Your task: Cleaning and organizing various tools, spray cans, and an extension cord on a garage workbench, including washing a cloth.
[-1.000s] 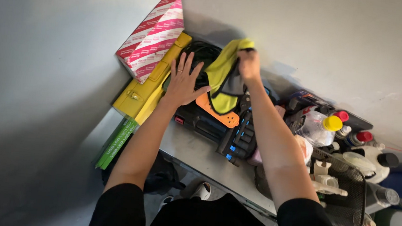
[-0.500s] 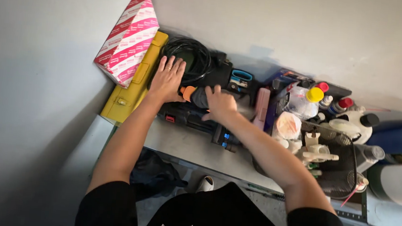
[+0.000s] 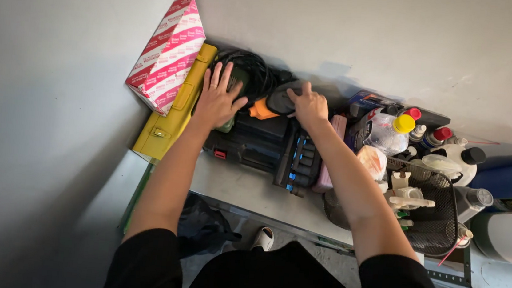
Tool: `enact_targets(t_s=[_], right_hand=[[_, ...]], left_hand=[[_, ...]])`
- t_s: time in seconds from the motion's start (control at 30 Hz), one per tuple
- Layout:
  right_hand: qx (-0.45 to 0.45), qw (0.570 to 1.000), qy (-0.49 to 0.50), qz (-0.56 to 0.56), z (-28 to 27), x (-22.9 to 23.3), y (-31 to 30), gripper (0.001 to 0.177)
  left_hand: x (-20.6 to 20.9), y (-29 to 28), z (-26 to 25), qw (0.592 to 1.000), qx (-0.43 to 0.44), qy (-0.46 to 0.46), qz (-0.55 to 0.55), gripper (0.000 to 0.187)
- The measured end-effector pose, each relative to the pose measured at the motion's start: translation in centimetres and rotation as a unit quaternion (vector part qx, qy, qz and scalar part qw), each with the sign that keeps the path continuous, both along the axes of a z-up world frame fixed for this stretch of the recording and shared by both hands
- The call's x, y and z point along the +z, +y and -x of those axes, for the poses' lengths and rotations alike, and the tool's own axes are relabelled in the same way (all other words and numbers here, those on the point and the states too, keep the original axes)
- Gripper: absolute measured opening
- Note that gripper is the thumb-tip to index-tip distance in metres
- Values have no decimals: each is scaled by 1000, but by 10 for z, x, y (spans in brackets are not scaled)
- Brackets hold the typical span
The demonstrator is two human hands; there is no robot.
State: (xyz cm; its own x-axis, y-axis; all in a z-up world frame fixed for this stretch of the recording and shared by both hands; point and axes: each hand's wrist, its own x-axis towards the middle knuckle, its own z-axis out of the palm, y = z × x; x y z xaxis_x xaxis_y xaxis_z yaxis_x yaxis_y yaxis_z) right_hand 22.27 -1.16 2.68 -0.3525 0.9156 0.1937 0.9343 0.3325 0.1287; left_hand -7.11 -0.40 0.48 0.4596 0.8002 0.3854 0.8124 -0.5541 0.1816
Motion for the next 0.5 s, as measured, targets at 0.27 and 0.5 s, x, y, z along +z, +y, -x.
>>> enact_targets(t_s=[0.27,0.5], right_hand=[[-137,989,44,19,-59,-4,69,33],[-76,768,630,-88,-53,55,35,34]], left_hand=[[11,-8,-2,993,4,46,-109,49],[10,-15,-8,993,-12,27,-110,40]])
